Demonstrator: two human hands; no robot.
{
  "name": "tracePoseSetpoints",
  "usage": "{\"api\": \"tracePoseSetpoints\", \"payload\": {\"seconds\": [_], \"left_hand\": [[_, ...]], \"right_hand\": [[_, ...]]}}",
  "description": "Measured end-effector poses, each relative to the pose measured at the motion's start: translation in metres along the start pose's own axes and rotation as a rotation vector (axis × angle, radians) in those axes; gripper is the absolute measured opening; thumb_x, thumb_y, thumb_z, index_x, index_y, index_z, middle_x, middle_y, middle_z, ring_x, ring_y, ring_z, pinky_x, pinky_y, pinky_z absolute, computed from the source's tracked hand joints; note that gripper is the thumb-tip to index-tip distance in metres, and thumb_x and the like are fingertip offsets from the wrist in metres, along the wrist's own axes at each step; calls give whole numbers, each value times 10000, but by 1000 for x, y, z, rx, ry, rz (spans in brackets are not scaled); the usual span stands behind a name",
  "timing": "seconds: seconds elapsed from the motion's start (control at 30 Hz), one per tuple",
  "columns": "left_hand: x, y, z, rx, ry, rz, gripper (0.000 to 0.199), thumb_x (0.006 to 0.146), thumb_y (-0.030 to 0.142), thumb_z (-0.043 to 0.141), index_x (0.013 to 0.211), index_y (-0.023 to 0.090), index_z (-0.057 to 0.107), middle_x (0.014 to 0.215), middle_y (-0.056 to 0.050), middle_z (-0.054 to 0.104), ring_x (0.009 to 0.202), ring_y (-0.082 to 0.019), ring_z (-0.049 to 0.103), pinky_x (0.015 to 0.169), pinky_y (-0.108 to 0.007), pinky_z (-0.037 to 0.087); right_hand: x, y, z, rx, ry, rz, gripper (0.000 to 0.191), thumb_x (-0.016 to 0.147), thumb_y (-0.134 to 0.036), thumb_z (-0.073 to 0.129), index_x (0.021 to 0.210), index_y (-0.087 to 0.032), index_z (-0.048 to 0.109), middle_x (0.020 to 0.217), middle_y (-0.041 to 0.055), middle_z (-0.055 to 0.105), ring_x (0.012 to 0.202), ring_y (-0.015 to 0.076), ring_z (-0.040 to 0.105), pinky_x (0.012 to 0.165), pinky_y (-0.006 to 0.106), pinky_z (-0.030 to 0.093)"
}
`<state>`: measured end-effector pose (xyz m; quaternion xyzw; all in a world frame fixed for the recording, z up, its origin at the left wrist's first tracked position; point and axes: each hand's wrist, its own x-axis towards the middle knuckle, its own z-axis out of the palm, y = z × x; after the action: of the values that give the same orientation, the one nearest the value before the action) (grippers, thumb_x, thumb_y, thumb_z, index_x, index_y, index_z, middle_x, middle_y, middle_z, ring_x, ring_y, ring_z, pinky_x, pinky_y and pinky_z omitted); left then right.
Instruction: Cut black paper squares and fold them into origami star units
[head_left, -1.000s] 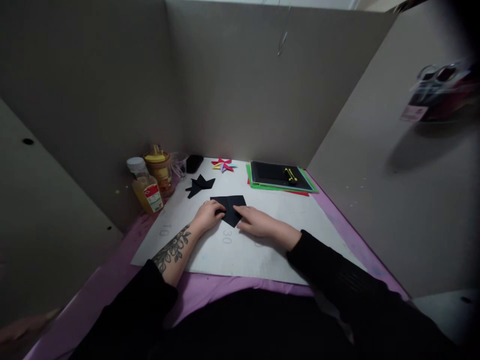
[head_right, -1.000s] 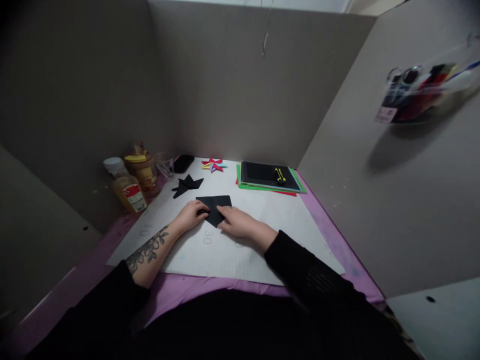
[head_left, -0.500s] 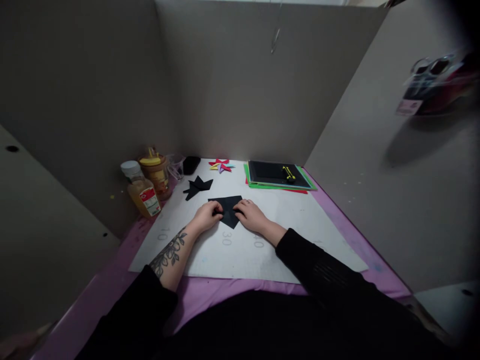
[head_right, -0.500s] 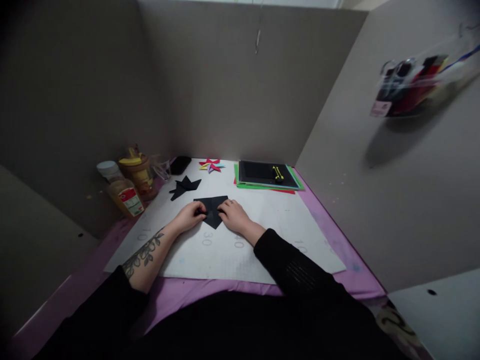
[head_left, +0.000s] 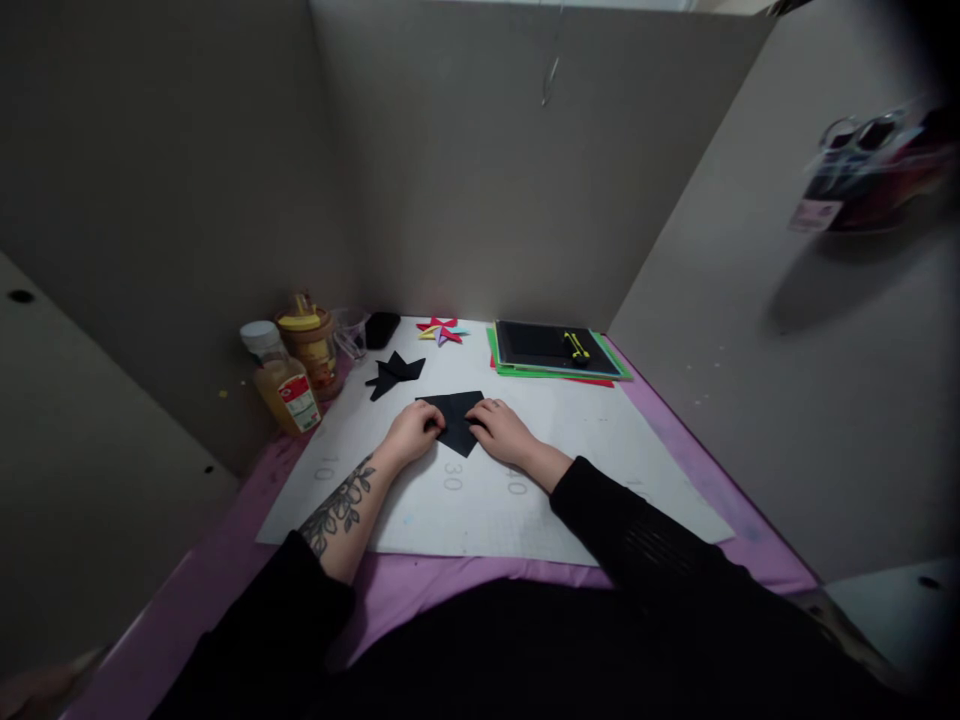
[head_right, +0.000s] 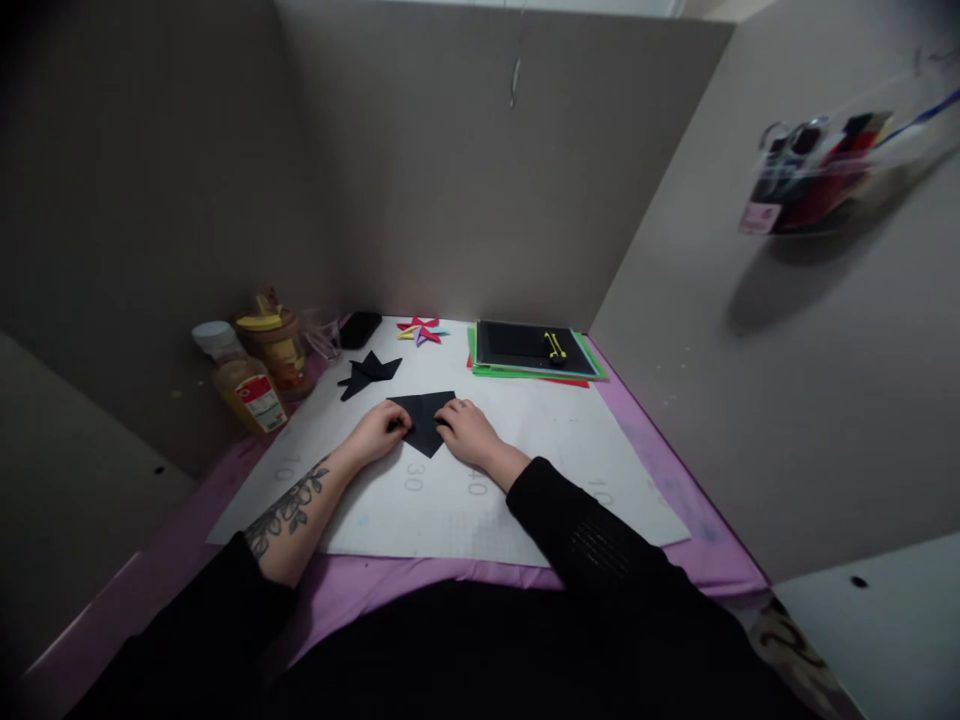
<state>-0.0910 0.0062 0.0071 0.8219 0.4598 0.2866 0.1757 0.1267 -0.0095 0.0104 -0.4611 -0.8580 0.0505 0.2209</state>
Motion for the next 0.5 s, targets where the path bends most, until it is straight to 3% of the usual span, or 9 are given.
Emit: {"api": "tracePoseSetpoints", "payload": {"seconds": [0.17, 0.37, 0.5], "left_hand": [[-3, 2, 1, 135, -36, 99, 300, 798, 122, 500, 903, 259, 746, 919, -44, 665, 875, -196, 556, 838, -335, 431], [0, 0, -1, 107, -62, -19, 268, 749, 145, 549, 919, 239, 734, 946, -41, 677, 912, -198, 576, 887, -328, 434], [2, -1, -2, 79, -68, -39, 247, 731, 146, 555, 890, 231, 723, 941, -33, 680, 927, -198, 581, 906, -327, 429]], "right_hand": [[-2, -6, -2, -48, 2, -22, 256, 887, -249, 499, 1094, -165, 622, 1108, 124, 572, 1054, 234, 483, 932, 409, 397], [-23, -19, -5, -9, -30, -224, 319, 899, -274, 471, 1150, -151, 625, 1142, 142, 604, 1088, 250, 512, 934, 430, 442], [-38, -24, -7, 30, -72, -245, 393, 897, -280, 466, 1253, -137, 553, 1250, 159, 578, 1193, 264, 496, 989, 461, 420]]}}
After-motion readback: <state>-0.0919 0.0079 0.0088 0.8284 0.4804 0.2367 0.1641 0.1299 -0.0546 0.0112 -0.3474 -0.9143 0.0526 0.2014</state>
